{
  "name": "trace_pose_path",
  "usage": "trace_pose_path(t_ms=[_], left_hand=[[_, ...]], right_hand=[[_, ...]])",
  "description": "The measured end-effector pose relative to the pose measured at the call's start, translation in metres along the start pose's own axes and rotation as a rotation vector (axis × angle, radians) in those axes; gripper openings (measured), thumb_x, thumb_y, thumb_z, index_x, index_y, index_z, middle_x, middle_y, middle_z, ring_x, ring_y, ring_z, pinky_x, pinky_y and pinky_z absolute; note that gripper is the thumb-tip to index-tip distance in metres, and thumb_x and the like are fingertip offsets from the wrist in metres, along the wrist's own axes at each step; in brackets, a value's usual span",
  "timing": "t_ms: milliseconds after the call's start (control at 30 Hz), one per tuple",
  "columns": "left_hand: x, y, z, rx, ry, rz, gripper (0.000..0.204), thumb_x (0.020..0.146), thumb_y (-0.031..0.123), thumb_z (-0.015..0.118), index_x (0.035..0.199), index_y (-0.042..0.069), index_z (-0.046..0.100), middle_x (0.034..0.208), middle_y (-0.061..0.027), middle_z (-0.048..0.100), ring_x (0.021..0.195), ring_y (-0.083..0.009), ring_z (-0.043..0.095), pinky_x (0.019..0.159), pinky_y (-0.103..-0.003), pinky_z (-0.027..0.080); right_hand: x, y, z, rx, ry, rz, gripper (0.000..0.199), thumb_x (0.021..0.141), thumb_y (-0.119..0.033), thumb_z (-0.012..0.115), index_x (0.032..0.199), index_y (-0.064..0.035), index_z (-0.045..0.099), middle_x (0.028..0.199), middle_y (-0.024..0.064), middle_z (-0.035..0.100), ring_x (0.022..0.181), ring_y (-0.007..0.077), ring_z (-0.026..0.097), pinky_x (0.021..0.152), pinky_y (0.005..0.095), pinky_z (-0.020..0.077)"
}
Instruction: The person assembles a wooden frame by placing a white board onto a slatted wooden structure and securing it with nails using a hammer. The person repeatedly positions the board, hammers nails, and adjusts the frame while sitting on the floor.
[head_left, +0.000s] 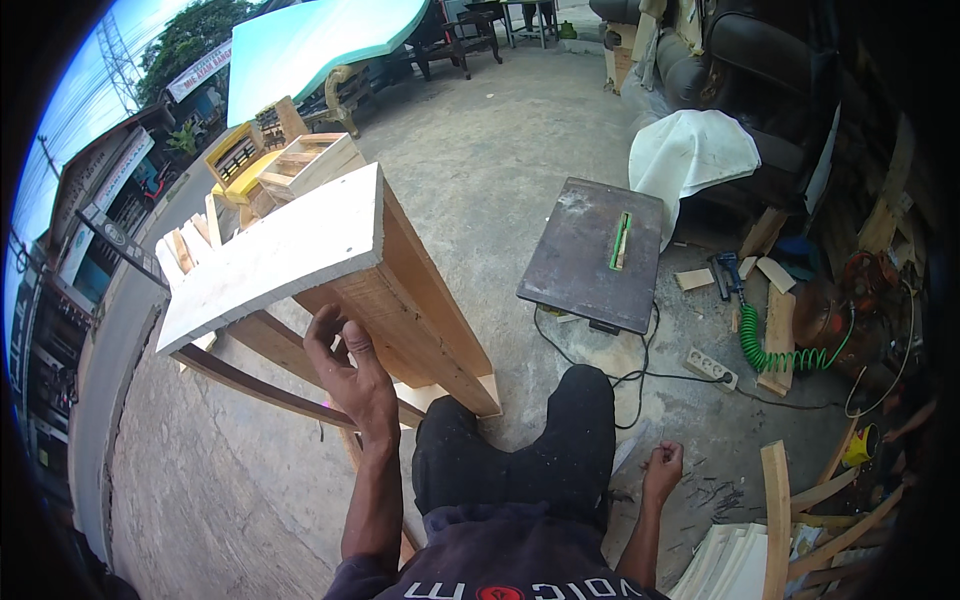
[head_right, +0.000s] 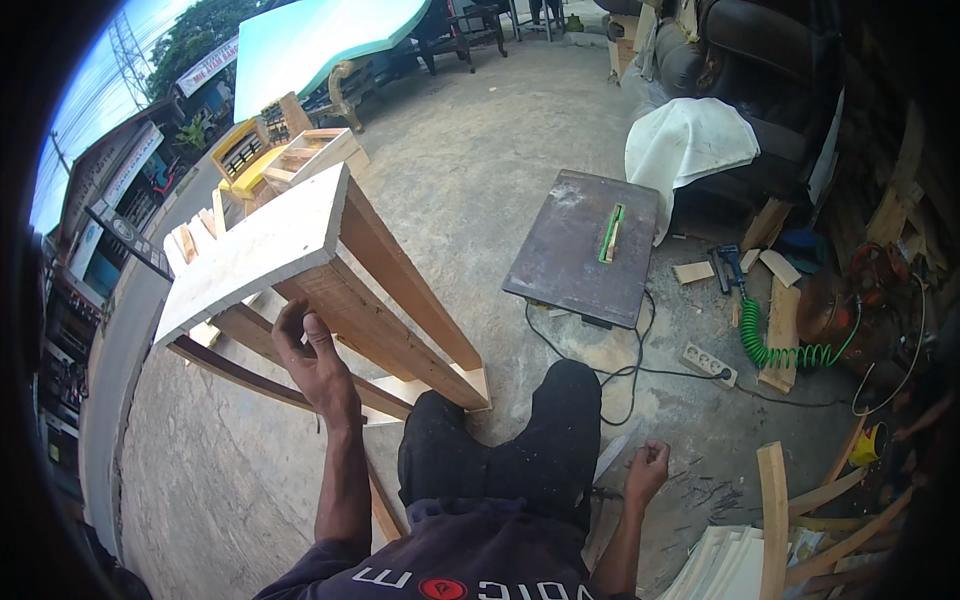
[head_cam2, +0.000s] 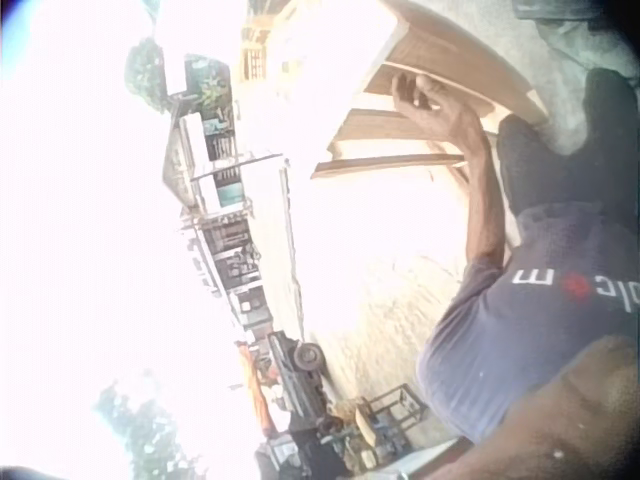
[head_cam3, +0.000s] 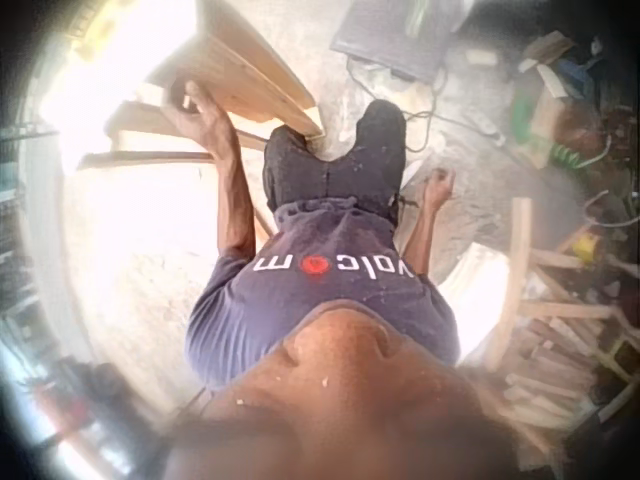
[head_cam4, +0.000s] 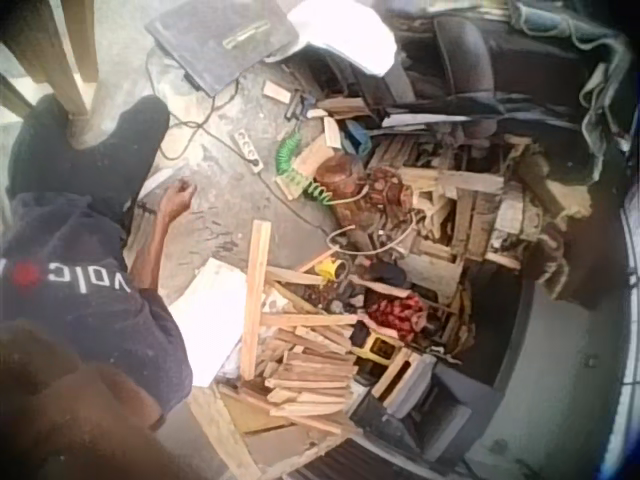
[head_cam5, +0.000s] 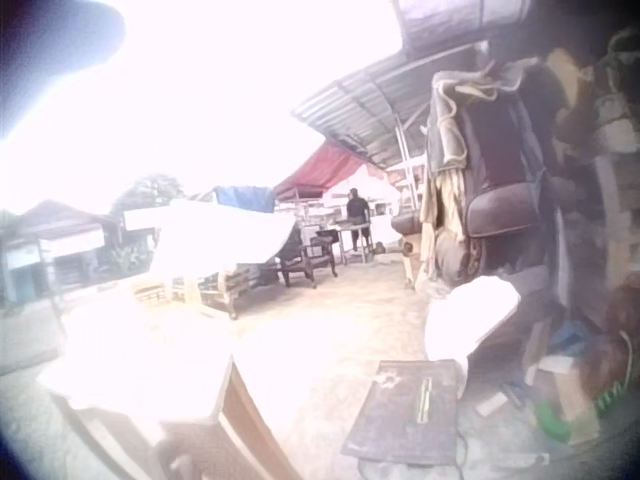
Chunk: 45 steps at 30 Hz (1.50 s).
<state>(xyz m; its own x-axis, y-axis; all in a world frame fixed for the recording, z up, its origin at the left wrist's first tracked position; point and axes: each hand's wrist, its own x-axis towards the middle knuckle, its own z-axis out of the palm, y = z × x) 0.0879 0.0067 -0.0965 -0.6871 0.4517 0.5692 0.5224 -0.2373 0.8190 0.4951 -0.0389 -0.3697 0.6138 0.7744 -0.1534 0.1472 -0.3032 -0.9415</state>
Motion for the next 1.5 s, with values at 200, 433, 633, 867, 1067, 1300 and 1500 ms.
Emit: trace_pose_path(t_ms=[200,433,633,867,1067,1300,1500], left_hand=[[-0.076,0.022,-0.037,0.099,-1.009,0.344,0.035,0.090,0.018,0.076,0.120,0.004,0.066,0.116,-0.0160,0.068,0.107,-0.0325,0.066,0.092,-0.042,0.052],[-0.092,-0.013,-0.074,0.122,-1.110,0.248,0.018,0.088,0.017,0.076,0.101,0.006,0.075,0.087,-0.0121,0.073,0.084,-0.0317,0.072,0.078,-0.042,0.056],[-0.027,0.003,-0.081,0.019,-0.904,0.050,0.015,0.090,0.018,0.078,0.096,0.004,0.076,0.089,-0.0142,0.075,0.079,-0.0304,0.074,0.069,-0.039,0.056],[0.115,0.060,-0.045,-0.351,-0.434,0.127,0.019,0.095,0.017,0.077,0.102,-0.001,0.073,0.089,-0.0090,0.075,0.088,-0.0135,0.072,0.076,-0.030,0.058],[0.146,0.059,-0.019,-0.038,-0.482,0.005,0.028,0.094,0.026,0.079,0.103,0.000,0.076,0.089,-0.0087,0.077,0.083,-0.0141,0.070,0.082,-0.032,0.056],[0.137,0.068,-0.012,0.128,-0.439,-0.003,0.029,0.092,0.028,0.080,0.106,0.002,0.080,0.091,-0.0122,0.080,0.081,-0.0165,0.074,0.078,-0.032,0.057],[0.138,0.066,-0.009,0.123,-0.430,-0.010,0.029,0.090,0.032,0.078,0.103,0.007,0.082,0.089,-0.0132,0.079,0.079,-0.0210,0.077,0.076,-0.034,0.058]], right_hand=[[-0.097,-0.180,0.067,0.073,-0.992,-0.453,0.016,0.095,0.000,0.067,0.105,-0.0010,0.054,0.082,0.0029,0.066,0.063,0.0066,0.060,0.056,0.0242,0.0502],[-0.135,-0.210,0.086,0.122,-1.236,-0.389,0.020,0.097,-0.005,0.068,0.110,0.0004,0.053,0.086,0.0062,0.070,0.070,0.0091,0.066,0.061,0.0255,0.0530],[-0.093,-0.148,0.076,0.055,-0.742,-0.232,0.036,0.102,-0.017,0.065,0.132,0.0000,0.055,0.099,0.0087,0.068,0.074,0.0123,0.066,0.061,0.0276,0.0547],[-0.069,0.148,-0.048,-1.249,-0.231,0.404,0.075,0.077,-0.037,0.082,0.132,0.0027,0.052,0.125,0.0292,0.065,0.115,0.0422,0.067,0.100,0.0497,0.0528],[-0.109,0.167,-0.037,-1.183,-0.210,0.394,0.059,0.081,-0.032,0.076,0.127,-0.0006,0.057,0.116,0.0260,0.068,0.109,0.0366,0.069,0.093,0.0494,0.0546],[-0.057,0.116,-0.027,-0.847,-0.100,0.225,0.042,0.085,-0.026,0.069,0.121,-0.0046,0.062,0.106,0.0223,0.071,0.102,0.0302,0.072,0.084,0.0490,0.0568],[-0.020,-0.186,0.010,-0.115,-0.264,-0.457,0.046,0.096,-0.023,0.069,0.134,-0.0038,0.054,0.081,0.0095,0.065,0.061,0.0168,0.065,0.050,0.0336,0.0495]])
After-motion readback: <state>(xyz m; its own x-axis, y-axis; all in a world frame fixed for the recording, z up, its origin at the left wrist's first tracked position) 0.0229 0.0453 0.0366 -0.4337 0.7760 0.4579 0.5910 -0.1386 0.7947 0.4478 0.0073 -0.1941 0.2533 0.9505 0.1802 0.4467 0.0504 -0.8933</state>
